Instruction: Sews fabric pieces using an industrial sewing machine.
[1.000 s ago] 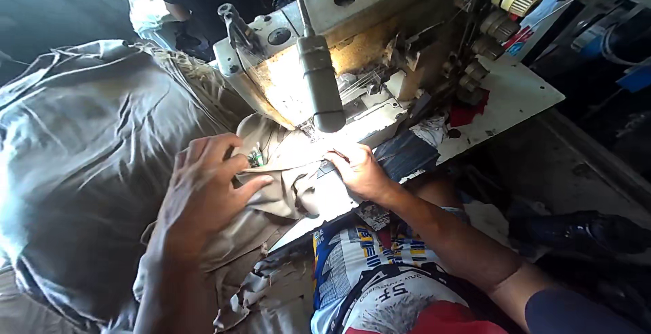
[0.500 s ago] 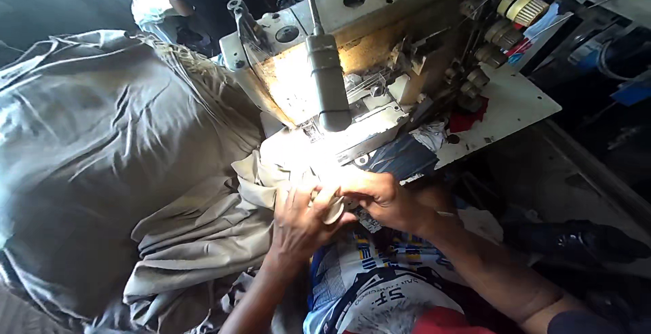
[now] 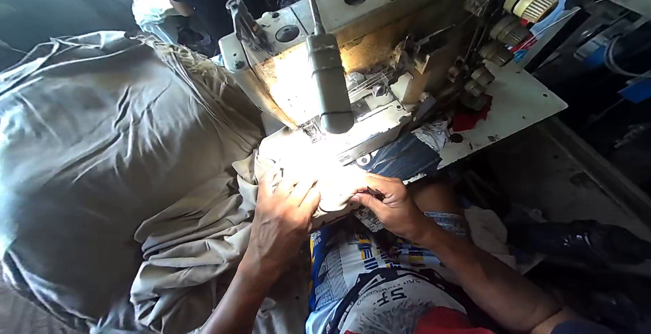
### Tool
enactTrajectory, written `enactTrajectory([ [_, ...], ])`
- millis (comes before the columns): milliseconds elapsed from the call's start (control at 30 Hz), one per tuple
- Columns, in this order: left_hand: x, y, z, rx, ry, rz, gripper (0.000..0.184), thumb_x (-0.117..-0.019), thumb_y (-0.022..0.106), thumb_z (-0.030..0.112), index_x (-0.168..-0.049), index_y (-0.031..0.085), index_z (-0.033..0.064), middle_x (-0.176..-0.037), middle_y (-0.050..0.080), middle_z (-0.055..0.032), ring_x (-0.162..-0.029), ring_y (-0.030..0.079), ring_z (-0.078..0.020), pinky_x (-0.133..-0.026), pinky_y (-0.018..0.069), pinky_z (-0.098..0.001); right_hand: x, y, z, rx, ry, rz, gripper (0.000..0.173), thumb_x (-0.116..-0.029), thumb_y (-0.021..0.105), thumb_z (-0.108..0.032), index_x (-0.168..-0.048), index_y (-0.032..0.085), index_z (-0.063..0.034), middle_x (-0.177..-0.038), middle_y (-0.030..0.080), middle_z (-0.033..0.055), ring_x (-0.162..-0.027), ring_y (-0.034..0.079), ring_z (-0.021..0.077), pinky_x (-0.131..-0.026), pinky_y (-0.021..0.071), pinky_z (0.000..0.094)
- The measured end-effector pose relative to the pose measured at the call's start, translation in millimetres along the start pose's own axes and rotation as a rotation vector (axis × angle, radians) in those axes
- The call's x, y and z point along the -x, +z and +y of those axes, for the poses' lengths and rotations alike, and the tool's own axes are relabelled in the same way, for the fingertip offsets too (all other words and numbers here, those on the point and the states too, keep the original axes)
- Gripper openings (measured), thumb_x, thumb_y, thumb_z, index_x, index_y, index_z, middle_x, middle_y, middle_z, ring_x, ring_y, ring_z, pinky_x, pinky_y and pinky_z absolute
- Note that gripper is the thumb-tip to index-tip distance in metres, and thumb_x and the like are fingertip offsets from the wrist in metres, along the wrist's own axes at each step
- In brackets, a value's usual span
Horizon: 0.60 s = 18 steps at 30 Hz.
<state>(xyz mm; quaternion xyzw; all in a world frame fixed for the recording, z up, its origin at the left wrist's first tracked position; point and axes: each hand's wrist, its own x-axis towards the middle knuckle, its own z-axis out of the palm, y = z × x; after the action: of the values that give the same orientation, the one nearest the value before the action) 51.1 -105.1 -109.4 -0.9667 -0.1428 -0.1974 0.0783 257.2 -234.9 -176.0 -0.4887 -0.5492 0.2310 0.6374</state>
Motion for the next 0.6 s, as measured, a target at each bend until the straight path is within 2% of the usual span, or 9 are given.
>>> enactTrajectory([
  [200, -12.1, 6.2, -22.1, -0.05, 0.017, 0.046, 0.018, -0.0945, 0.056, 0.01, -0.097, 0.074, 0.0118, -0.121, 0.071, -0.0063, -0.11, 0.065, -0.0304, -0.106, 0.0393, -0.0609, -16.3, 6.8, 7.4, 0.008, 0.042, 0.064, 0.01, -0.0968, 0.069, -0.009, -0.098, 0.074, -0.0003, -0.089, 0.071, 0.0049, -0.077, 0.065, 0.0076, -0.072, 0.0564, 0.024],
  [333, -22.6, 8.2, -39.1, -0.043, 0.02, 0.086, 0.021, -0.0908, 0.059, 0.007, -0.101, 0.077, 0.01, -0.12, 0.071, -0.0096, -0.115, 0.063, -0.034, -0.112, 0.0351, -0.0611, -35.7, 14.6, 11.4, -0.014, 0.062, 0.099, 0.008, -0.0963, 0.069, -0.008, -0.1, 0.073, -0.0017, -0.089, 0.072, 0.0049, -0.077, 0.066, 0.0096, -0.072, 0.0573, 0.0265],
  [500, -26.6, 10.5, -54.2, -0.006, 0.012, 0.15, 0.024, -0.0919, 0.058, 0.007, -0.106, 0.078, 0.0101, -0.123, 0.072, -0.0076, -0.118, 0.064, -0.0307, -0.116, 0.0338, -0.0596, -50.0, 20.5, 15.7, -0.031, 0.033, 0.113, 0.016, -0.0957, 0.07, -0.004, -0.111, 0.072, 0.0, -0.094, 0.074, 0.0067, -0.082, 0.07, 0.0129, -0.077, 0.0613, 0.0308],
  [600, -27.1, 12.3, -58.6, -0.012, 0.018, 0.147, 0.024, -0.0928, 0.057, 0.008, -0.105, 0.078, 0.0097, -0.123, 0.072, -0.0071, -0.119, 0.064, -0.0299, -0.115, 0.0341, -0.059, -52.9, 21.5, 15.6, -0.015, 0.019, 0.115, 0.016, -0.0953, 0.069, -0.002, -0.111, 0.072, -0.0001, -0.096, 0.074, 0.0068, -0.084, 0.07, 0.0129, -0.079, 0.0611, 0.0309],
])
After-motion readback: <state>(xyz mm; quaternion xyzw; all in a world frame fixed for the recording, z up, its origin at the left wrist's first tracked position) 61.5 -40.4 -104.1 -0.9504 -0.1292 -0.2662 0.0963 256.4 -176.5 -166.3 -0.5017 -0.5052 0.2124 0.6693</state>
